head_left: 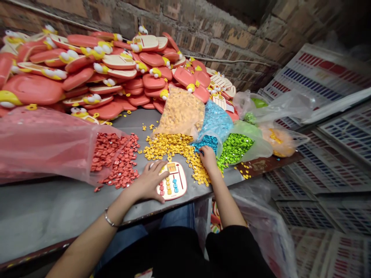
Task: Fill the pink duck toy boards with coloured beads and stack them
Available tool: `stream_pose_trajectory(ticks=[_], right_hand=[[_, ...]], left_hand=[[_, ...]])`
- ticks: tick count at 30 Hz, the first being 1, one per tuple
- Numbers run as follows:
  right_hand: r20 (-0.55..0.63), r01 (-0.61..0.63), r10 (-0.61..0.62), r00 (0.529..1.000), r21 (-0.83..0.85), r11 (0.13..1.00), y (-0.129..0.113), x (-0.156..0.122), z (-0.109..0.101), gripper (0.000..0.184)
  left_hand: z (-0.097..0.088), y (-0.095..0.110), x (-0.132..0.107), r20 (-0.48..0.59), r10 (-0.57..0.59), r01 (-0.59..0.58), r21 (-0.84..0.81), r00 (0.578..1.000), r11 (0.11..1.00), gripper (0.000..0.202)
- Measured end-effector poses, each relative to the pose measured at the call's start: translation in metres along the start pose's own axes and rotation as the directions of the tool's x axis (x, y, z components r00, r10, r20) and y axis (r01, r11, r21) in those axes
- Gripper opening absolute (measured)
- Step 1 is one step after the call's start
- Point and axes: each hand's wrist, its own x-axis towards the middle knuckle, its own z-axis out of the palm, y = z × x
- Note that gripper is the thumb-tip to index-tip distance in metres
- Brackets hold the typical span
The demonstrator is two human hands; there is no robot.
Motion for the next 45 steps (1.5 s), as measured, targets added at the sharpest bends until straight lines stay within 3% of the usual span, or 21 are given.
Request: stream_pose_trajectory(ticks=[7,12,16,20,25,29,36,40,43,45], right_hand=[[0.057,0.058,-0.047,0.997,-0.199,0.978,-0.019,-0.001,0.002,0.017],[0.054,0.03,-0.016,0.998,-0.262,0.965,-0.018,0.003,-0.001,0.022],[-0.018,-0.033,0.031,0.999,-0.131,0.991,-0.017,0.001,-0.007,0.025],[-0.192,0.05,-0.005,0.981,0.226,0.973,-0.041,-0.017,-0.014,0.02],[-0.063,0.197,-0.194,0.979,0.536,0.821,-0.089,-0.039,-0.014,0.011],[0.051,0.241,-0.314,0.948,0.531,0.813,-0.098,-0.039,-0.013,0.013],[0.078,0.325,-0.375,0.924,0.359,0.875,-0.093,-0.038,-0.002,0.016],[0.096,0.257,-0.332,0.938,0.448,0.856,-0.093,-0.053,-0.005,0.015],[0.145,0.097,-0.219,0.965,0.579,0.809,-0.094,-0.065,-0.003,0.006],[0.186,-0.002,-0.158,0.97,0.653,0.757,-0.097,-0.068,0.001,0.015]], left_hand=[[-0.003,0.002,0.0,0.044,-0.035,0.036,-0.024,0.998,0.999,0.106],[0.0,0.001,0.0,0.062,0.004,-0.002,-0.026,0.998,1.0,0.09],[0.003,0.001,0.0,0.073,-0.007,0.008,-0.022,0.997,1.0,0.093],[0.003,0.003,0.001,0.073,-0.036,0.037,-0.015,0.997,0.999,0.096],[0.0,0.005,0.001,0.063,-0.009,0.01,-0.01,0.998,1.0,0.075],[0.001,0.005,0.0,0.057,0.002,-0.001,-0.016,0.998,1.0,0.075],[-0.002,0.005,0.002,0.097,-0.023,0.023,-0.003,0.995,1.0,0.088],[-0.005,0.005,0.004,0.11,-0.056,0.055,0.012,0.992,0.998,0.109],[-0.003,0.003,0.005,0.107,-0.057,0.056,0.008,0.993,0.998,0.118],[0.0,0.001,0.004,0.095,-0.058,0.059,-0.001,0.994,0.998,0.121]])
